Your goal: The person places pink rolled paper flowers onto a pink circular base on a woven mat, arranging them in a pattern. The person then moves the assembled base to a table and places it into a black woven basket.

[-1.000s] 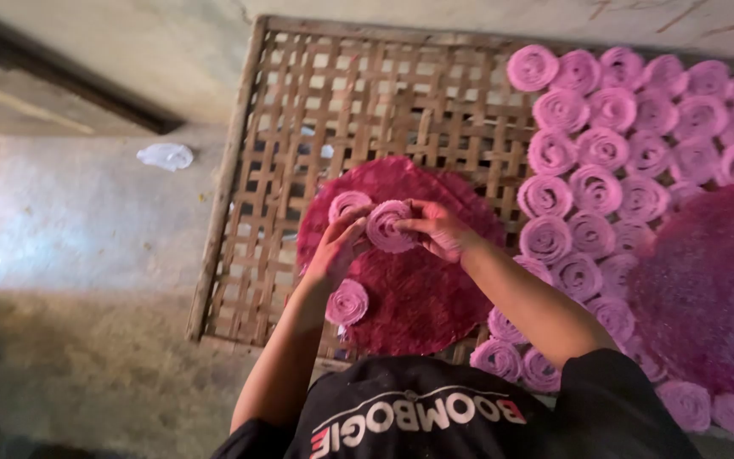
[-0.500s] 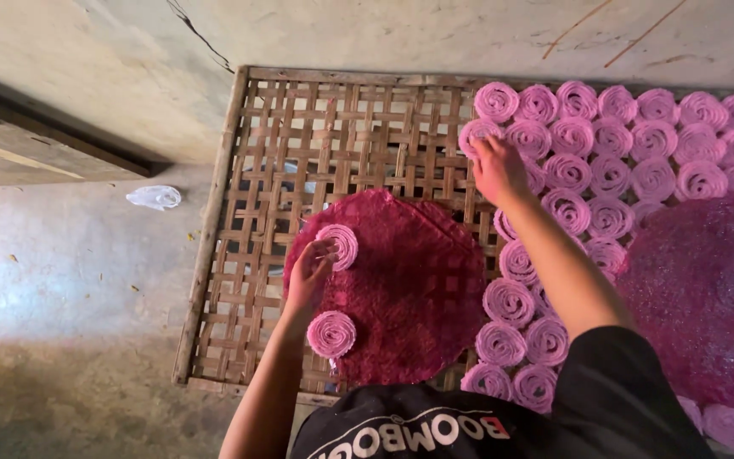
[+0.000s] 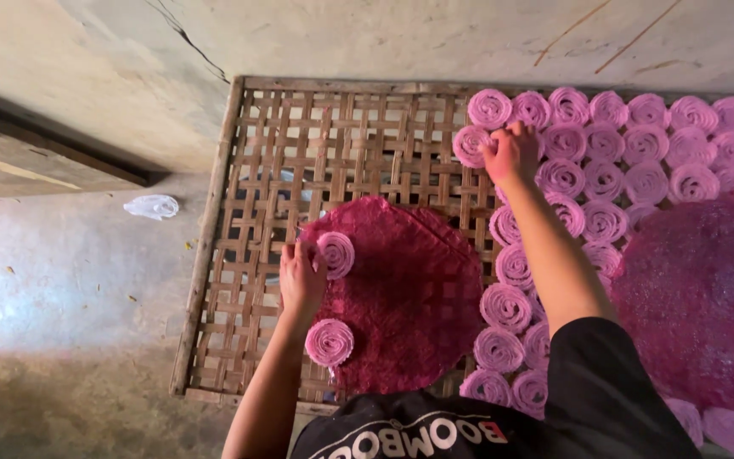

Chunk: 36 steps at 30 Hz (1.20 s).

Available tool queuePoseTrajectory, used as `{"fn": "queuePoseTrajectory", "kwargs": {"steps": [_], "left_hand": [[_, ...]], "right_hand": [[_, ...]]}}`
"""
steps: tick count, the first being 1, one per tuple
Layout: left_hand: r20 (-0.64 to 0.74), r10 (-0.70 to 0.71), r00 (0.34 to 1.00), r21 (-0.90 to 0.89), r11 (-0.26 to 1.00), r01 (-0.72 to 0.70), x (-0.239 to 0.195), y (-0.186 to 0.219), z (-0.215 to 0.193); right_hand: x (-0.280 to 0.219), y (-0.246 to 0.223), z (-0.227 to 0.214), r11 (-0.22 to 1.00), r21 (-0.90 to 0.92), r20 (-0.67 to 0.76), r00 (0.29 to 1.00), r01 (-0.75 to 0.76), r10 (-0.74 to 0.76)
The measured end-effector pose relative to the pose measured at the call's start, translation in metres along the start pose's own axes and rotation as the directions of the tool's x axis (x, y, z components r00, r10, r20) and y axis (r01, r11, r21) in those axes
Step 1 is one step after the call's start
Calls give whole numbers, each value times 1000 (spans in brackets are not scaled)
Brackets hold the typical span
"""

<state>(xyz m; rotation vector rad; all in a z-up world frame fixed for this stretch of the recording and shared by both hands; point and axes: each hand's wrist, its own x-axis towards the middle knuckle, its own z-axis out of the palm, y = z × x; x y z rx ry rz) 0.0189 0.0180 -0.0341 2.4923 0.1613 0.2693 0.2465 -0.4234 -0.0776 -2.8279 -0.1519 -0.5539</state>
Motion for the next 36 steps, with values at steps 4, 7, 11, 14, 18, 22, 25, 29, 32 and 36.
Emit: {"fn": "queuePoseTrajectory", "kwargs": {"steps": [4,7,11,14,18,22,25,29,32,36], "left_hand": [[18,6,1000,-170,985,-3,0,-5,8],[44,-57,997,-273,960,67,1,-2,12],[142,-139,980,-448,874,189,6,3,10],[194,-154,969,-546,803,237,10,17,6],[274,-138,952,-496,828,263,7,69,4],[325,127,937,-428,903,26,-13,119,-9],[148,326,934,-249,926,-284,-30,119,-31],[303,89,949,-218,976,-22,-48,78,-68],[286,-20,958,-151,986,66,-65,45,-89],[294,-188,937,-110,967,228,-84,16,-97]], "right_hand": [[-11,-3,23,985,168,16,999,-40,38],[-4,2,26,960,226,94,984,-168,150],[6,-10,7,992,121,2,1000,-28,28],[-20,-56,-21,995,-15,-258,961,102,-102],[-109,-155,-54,374,569,808,583,-733,-86],[-157,-177,-57,-362,286,874,396,-887,-282],[-140,-139,-35,-414,448,820,549,-793,-164],[-101,-78,-6,8,710,697,704,-704,137],[-88,-51,1,281,721,597,774,-633,211],[-93,-57,1,511,677,477,844,-530,244]]}}
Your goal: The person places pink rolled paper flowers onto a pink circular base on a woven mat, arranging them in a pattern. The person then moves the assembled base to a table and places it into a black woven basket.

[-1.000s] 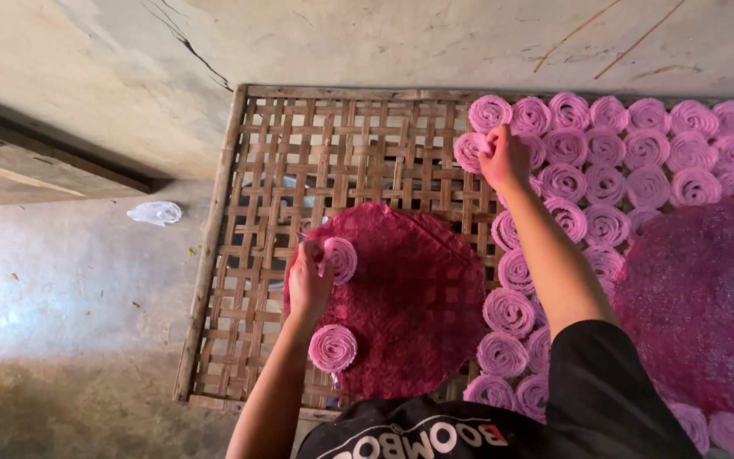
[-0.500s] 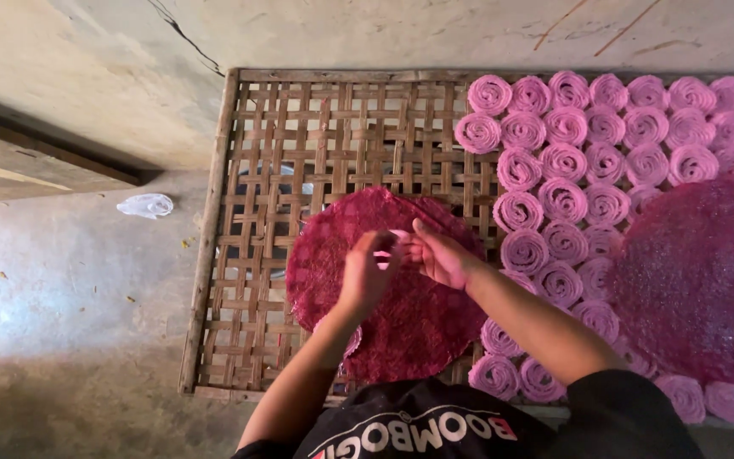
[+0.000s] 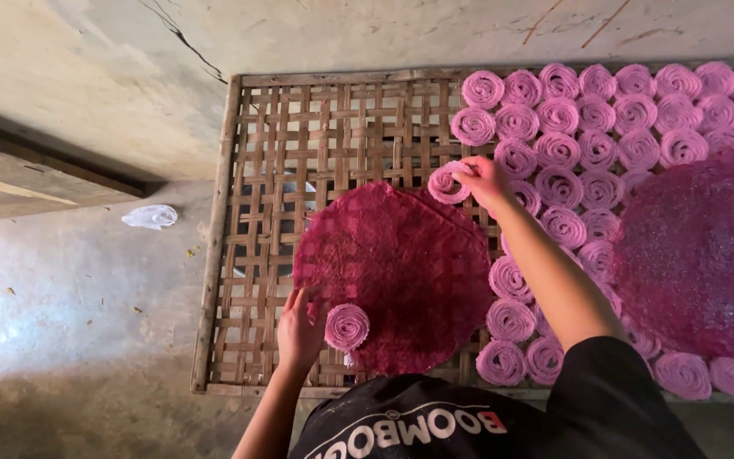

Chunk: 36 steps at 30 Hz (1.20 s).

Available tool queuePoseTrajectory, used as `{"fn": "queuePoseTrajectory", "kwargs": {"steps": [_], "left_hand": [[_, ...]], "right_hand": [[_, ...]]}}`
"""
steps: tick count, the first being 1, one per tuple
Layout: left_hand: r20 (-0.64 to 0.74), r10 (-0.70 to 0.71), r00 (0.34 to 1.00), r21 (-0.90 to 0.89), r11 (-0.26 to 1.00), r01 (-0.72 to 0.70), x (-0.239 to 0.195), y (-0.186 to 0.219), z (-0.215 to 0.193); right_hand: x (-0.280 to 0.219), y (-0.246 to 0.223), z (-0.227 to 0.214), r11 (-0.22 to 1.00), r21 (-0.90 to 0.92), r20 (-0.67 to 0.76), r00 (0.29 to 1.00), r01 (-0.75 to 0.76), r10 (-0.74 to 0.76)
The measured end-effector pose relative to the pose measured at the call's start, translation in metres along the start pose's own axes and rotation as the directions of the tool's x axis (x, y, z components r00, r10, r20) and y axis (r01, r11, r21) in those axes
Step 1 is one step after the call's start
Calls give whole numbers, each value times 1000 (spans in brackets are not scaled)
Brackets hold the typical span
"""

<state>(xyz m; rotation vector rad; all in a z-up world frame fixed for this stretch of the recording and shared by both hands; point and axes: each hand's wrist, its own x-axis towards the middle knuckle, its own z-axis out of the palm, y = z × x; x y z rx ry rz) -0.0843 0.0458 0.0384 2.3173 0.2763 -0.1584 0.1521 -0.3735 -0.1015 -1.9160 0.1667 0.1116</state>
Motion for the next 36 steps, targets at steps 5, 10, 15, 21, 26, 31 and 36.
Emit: {"fn": "queuePoseTrajectory", "kwargs": {"steps": [5,10,15,21,26,31,36], "left_hand": [[-57,134,989,-17,991,-135,-4,-9,5],[-46,157,987,-16,987,-158,-1,-5,2],[-71,188,980,-34,981,-190,-1,-5,-5],[-53,193,980,-49,979,-196,0,-8,-4],[-19,137,990,-20,990,-138,6,-9,0],[-12,143,990,-4,990,-143,3,-12,2],[22,147,989,-16,989,-146,3,-15,6]], "right_hand": [[-14,-23,31,866,-406,-96,928,293,-359],[-8,-35,18,885,-299,-93,913,356,-398],[9,-29,-16,813,-509,-109,916,281,-385],[12,-37,-25,725,-623,-65,904,294,-422],[-7,-57,-28,613,-758,-97,891,223,-443],[-25,-53,-28,576,-802,-104,913,158,-394],[-24,-41,-23,706,-651,-98,891,279,-443]]}}
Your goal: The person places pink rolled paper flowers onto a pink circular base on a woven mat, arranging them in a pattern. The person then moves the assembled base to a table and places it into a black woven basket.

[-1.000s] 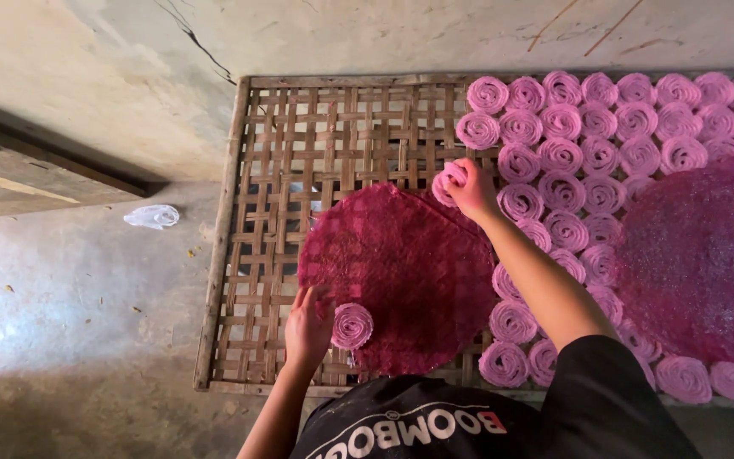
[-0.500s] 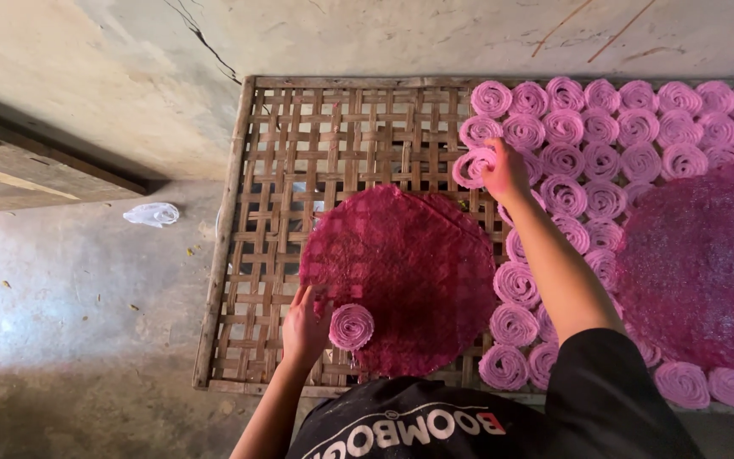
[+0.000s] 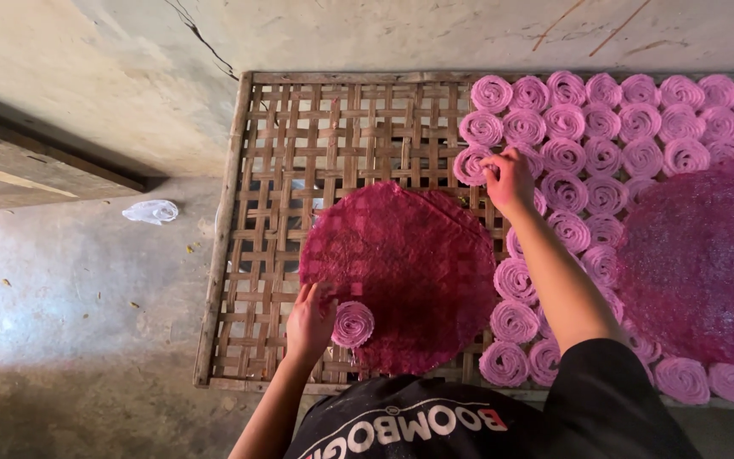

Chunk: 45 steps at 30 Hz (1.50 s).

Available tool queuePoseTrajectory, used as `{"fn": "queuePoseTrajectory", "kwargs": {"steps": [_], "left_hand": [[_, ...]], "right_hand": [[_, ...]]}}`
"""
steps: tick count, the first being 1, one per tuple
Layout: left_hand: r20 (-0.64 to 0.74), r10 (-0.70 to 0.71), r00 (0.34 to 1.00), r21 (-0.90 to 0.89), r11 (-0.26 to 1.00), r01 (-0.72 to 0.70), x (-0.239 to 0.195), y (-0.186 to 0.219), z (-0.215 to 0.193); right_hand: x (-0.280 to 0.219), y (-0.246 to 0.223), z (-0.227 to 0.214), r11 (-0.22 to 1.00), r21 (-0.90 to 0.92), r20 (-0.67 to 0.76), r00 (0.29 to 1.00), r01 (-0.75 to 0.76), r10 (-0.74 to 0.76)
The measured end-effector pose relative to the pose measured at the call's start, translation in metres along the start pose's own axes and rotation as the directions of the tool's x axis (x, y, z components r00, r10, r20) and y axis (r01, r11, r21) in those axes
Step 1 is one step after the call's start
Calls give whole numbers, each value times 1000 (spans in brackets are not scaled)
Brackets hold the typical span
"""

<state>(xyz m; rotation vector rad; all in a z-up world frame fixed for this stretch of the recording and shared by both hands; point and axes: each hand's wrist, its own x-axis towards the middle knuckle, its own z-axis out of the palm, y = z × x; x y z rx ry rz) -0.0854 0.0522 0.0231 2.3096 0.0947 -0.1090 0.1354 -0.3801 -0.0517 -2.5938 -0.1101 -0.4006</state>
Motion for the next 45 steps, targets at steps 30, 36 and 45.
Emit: {"fn": "queuePoseTrajectory", "kwargs": {"steps": [30,36,45], "left_hand": [[258,88,962,-92,994,-66,-17,6,15],[486,430,761,-524,840,-140,-16,52,48],[-46,137,989,300,947,-118,62,-31,21]], "right_hand": [[-130,-145,-19,554,463,744,643,-692,182],[-231,-190,-34,-459,346,917,399,-818,-20],[-109,-10,-5,280,737,405,733,-615,546]]}}
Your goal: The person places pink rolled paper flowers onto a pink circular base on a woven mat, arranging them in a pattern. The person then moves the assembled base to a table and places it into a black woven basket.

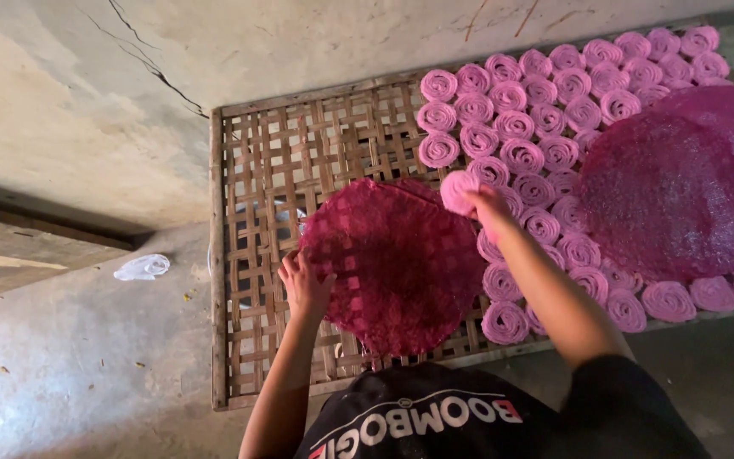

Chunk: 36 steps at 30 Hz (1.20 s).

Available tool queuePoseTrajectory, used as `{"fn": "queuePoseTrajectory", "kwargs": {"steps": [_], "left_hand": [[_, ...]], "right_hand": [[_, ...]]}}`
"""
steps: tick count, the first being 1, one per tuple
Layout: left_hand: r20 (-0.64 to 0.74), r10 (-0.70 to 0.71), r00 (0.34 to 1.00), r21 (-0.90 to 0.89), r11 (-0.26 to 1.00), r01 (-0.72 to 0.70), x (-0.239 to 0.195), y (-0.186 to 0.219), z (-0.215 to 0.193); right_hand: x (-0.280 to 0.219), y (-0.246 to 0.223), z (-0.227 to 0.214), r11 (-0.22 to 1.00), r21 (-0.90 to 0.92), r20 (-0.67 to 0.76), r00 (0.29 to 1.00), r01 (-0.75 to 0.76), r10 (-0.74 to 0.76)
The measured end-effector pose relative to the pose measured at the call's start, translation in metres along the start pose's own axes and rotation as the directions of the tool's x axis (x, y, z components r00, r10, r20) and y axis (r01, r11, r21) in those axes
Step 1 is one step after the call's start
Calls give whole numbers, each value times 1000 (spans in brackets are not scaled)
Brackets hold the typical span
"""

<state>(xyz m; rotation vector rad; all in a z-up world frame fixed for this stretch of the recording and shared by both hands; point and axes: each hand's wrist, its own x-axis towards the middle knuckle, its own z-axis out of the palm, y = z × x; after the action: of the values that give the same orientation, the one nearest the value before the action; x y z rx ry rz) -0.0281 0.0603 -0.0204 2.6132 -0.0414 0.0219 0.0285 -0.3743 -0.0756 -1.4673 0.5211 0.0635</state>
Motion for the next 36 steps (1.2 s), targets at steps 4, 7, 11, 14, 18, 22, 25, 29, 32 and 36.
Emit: {"fn": "queuePoseTrajectory", "kwargs": {"steps": [4,7,11,14,18,22,25,29,32,36], "left_hand": [[87,-275,957,-195,938,288,-11,-4,4],[-34,-244,969,-76,967,241,-23,-10,0],[-58,-218,974,-124,970,210,-24,-24,-6],[-76,-154,985,-196,971,136,-26,-37,-6],[-78,-184,980,-340,929,148,-31,-53,8],[-45,-230,972,-471,863,183,-28,-80,25],[-55,-133,990,-876,482,16,-28,-73,13],[113,165,980,-948,314,57,-59,23,-24],[331,377,865,-836,543,82,-107,137,-36],[128,660,740,-844,465,-269,-144,253,-25]], "right_hand": [[59,8,3,922,-331,62,979,202,-192],[66,8,18,480,-830,31,883,284,-469],[40,-16,33,277,-897,64,722,344,-689],[-10,-30,43,244,-919,-13,594,310,-805],[-104,-16,60,341,-824,-95,484,452,-870],[-199,31,68,566,-682,-177,646,463,-742],[-256,42,71,862,-307,-149,874,403,-462],[-307,-3,67,974,-37,203,956,223,-212],[-317,-46,54,906,296,300,871,303,-390],[-283,-81,-19,931,-303,-10,976,204,-217]]}}
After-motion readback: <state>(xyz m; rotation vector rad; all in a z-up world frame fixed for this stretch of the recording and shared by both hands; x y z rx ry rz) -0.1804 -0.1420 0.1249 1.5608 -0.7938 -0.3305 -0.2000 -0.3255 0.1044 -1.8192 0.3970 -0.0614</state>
